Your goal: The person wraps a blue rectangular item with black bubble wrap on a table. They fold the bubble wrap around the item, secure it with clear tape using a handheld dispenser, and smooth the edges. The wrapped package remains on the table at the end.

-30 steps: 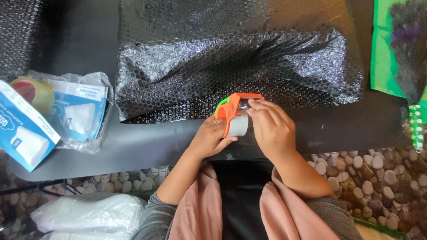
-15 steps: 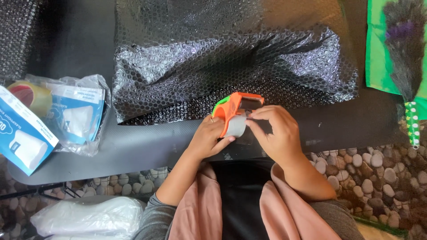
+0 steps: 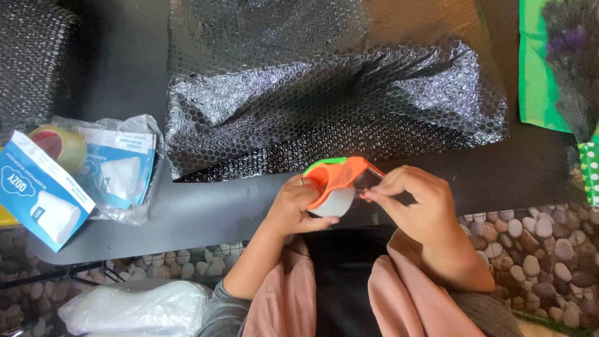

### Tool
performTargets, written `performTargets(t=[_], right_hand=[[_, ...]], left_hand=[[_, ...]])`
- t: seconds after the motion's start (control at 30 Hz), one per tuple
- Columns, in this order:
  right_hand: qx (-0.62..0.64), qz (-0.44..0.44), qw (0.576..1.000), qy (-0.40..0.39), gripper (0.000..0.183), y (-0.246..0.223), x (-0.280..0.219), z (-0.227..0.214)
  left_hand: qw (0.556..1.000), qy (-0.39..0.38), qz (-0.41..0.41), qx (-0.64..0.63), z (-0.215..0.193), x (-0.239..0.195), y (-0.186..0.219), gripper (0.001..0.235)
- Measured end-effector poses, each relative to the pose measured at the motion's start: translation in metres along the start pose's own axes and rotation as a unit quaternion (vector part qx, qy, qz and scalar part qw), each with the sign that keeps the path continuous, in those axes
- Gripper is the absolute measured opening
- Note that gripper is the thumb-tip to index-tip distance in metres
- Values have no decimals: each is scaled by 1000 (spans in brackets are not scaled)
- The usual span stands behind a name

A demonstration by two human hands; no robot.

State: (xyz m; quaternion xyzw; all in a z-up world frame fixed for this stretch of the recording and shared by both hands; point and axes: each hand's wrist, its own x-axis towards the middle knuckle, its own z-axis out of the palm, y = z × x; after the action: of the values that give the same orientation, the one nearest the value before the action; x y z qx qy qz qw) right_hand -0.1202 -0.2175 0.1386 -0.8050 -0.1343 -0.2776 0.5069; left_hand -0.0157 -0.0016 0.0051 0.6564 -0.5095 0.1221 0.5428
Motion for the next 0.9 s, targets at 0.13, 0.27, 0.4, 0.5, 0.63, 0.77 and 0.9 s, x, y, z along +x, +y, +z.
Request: performTargets(t=[0.13, 0.27, 0.4, 0.5, 0.63, 0.77, 0.9], right_hand=[[-31, 68, 996, 51, 22, -24, -15, -21], [44, 193, 978, 61, 20, 17, -18, -39], [204, 171, 962, 62, 24, 95, -28, -37], [219, 213, 950, 64, 30, 139, -39, -25], [268, 248, 931, 26, 32, 134, -35, -6], [338, 309, 888, -36, 34, 126, -44, 9], [366, 342, 863, -60, 36, 122, -50, 8]], left_hand=[[995, -52, -52, 65, -24, 15, 20, 53], [995, -77, -63, 11, -32, 20, 28, 57], [996, -23, -53, -65, -24, 13, 27, 58], [996, -23, -45, -79, -21, 3, 22, 52], [997, -32, -23, -60, -18, 4, 26, 52], [999, -47, -16, -14, -25, 11, 46, 49], [999, -36, 16, 31, -28, 11, 56, 46]])
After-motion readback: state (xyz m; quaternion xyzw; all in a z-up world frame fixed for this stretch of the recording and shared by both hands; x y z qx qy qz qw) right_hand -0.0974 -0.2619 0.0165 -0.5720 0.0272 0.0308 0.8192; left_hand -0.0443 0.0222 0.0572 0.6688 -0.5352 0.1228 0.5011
